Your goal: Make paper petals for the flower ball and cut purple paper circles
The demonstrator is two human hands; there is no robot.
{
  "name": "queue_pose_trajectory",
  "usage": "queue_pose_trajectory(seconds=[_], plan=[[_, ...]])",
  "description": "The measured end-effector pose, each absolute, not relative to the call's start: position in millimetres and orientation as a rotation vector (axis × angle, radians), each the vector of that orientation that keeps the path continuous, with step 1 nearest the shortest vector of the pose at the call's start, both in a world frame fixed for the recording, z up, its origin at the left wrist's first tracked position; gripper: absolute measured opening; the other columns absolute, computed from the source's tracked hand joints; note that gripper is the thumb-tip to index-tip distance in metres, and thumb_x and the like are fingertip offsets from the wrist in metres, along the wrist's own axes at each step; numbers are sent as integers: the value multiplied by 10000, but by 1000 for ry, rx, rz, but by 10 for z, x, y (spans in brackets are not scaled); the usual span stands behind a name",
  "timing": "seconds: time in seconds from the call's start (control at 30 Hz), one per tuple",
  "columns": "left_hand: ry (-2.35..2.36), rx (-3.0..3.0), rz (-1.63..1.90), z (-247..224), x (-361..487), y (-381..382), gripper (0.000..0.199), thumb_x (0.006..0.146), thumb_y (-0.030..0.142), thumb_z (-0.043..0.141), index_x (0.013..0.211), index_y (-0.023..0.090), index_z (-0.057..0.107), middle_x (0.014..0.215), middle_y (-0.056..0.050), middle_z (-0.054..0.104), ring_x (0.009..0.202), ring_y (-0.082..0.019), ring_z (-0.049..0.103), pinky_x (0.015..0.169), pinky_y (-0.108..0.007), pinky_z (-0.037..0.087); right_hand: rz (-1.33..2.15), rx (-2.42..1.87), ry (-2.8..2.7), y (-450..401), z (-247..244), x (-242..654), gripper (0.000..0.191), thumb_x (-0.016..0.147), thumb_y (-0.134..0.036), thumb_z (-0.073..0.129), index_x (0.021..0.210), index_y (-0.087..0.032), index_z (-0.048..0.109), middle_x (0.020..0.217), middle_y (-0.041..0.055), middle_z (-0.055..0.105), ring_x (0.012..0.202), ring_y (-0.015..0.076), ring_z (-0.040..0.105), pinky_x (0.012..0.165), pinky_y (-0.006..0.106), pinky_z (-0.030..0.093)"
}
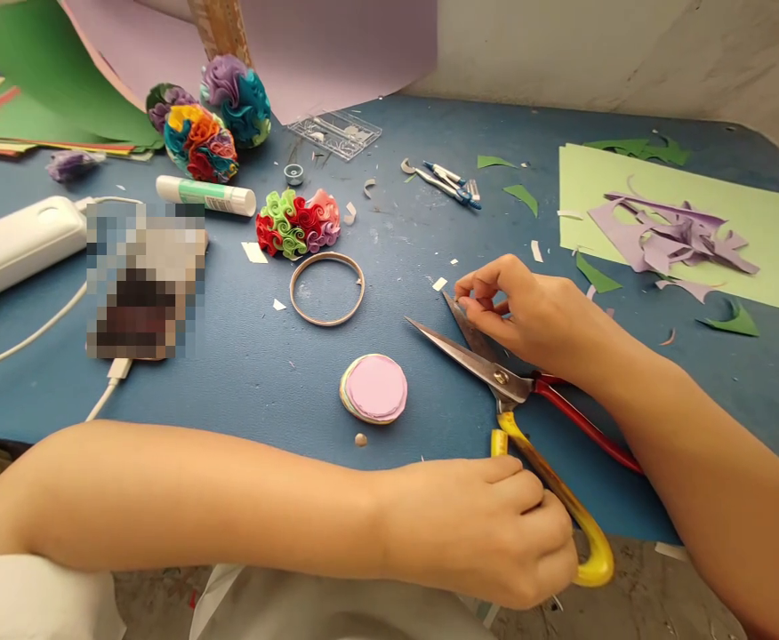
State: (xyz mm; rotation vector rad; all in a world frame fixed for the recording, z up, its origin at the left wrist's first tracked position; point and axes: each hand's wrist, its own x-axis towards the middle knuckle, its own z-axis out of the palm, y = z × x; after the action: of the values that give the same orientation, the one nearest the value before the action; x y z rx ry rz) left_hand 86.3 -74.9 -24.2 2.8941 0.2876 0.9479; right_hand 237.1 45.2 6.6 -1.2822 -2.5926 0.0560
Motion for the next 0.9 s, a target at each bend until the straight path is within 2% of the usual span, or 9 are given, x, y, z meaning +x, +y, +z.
queue_pose_trajectory(seconds=[0.1,0.27,0.53,0.67,0.77,0.9], plan=[[279,2898,887,-227,861,-751,344,936,76,375,891,78,716,900,-112,698,704,-142,628,713,-292,477,106,-1288,-2574,447,60,2372,63,879,-263,455,936,-239,464,804,33,689,609,192,621,597,303,475],[256,2918,776,-204,859,-748,357,945,68,350,930,78,706,938,-126,695,739,-146,636,727,-290,482,-145,-1226,-2676,427,43,2351,86,874,-235,434,899,-220,515,672,13,619,565,169,575,511,271,376],[262,2904,841,-233,863,-749,364,936,70,354,923,75,718,932,-123,709,731,-160,646,735,-308,502,-165,-1063,-2920,405,78,2398,119,870,-179,416,818,-231,509,719,20,598,623,156,561,526,261,339],[230,2918,777,-222,857,-735,373,941,72,339,961,73,711,955,-140,701,754,-163,649,741,-310,507,-193,-1140,-2796,441,46,2416,125,881,-221,425,834,-237,540,688,8,607,593,157,560,523,260,345],[227,2931,706,-209,849,-736,375,949,76,326,982,75,699,979,-155,686,778,-159,647,751,-304,508,-63,-1241,-2710,462,62,2418,123,891,-267,440,862,-231,554,645,-3,606,534,152,549,517,261,372],[250,2936,744,-222,858,-756,366,947,74,334,973,70,698,968,-158,677,768,-157,639,739,-304,498,149,-1271,-2620,467,102,2425,77,889,-290,495,935,-237,525,758,12,689,617,181,639,584,281,477]])
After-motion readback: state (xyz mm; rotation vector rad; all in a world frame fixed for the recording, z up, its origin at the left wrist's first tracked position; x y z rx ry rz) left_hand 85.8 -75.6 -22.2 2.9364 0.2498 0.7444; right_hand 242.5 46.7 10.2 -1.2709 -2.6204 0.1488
